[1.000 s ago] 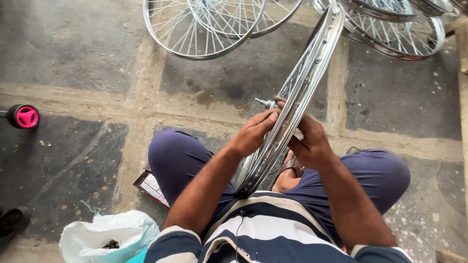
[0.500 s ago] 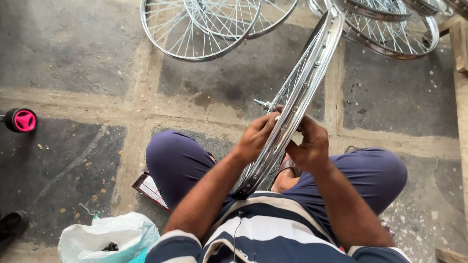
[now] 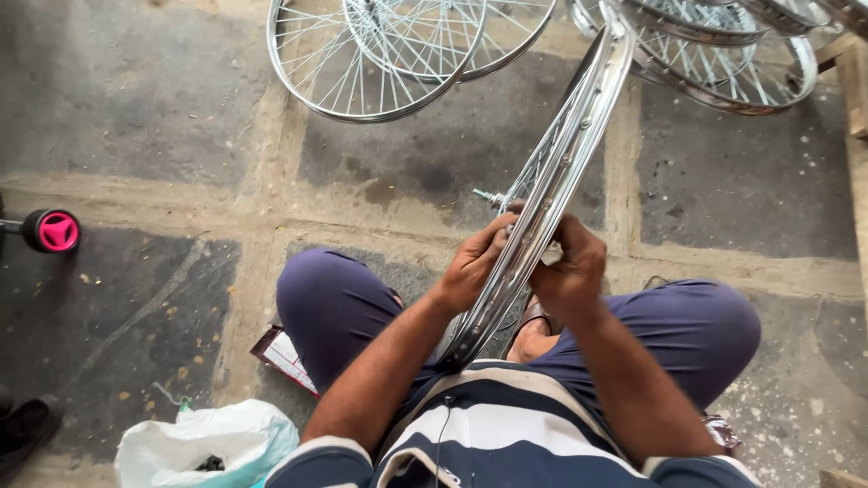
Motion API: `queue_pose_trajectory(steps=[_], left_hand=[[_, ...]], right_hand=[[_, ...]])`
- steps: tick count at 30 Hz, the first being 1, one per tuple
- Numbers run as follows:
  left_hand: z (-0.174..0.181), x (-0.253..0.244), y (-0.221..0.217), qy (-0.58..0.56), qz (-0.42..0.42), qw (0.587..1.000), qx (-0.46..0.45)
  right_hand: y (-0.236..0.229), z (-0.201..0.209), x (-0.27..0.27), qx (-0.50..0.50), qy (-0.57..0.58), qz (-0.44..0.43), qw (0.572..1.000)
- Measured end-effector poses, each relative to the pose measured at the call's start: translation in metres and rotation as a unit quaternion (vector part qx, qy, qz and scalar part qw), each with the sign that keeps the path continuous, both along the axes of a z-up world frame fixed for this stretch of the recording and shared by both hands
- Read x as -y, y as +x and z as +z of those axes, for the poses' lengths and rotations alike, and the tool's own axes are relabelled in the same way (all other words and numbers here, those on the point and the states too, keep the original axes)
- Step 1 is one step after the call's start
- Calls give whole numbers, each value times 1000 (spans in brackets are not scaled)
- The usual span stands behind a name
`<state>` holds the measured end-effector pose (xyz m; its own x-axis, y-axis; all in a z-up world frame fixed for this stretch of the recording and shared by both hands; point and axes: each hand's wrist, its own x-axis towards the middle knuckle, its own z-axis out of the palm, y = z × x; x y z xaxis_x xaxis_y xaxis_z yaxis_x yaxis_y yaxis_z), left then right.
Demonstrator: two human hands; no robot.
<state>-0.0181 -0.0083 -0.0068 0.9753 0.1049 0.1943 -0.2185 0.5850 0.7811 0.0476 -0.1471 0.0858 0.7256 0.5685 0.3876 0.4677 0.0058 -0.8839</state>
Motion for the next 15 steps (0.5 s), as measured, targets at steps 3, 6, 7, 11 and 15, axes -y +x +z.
queue_pose_trajectory(steps=[3, 6, 7, 11, 15], left_hand=[[8, -13, 7, 86, -30, 996, -16], [12, -14, 12, 115, -38, 993, 5], [13, -13, 14, 99, -20, 994, -31], [8, 6, 11, 27, 65, 996, -57], [0, 8, 4, -88, 9, 996, 6]], right_hand=[[14, 29, 6, -78, -23, 143, 986], [18, 25, 4, 73, -19, 172, 982], [19, 18, -1, 98, -19, 107, 989], [9, -19, -14, 129, -59, -154, 978], [10, -18, -12, 115, -44, -152, 981]])
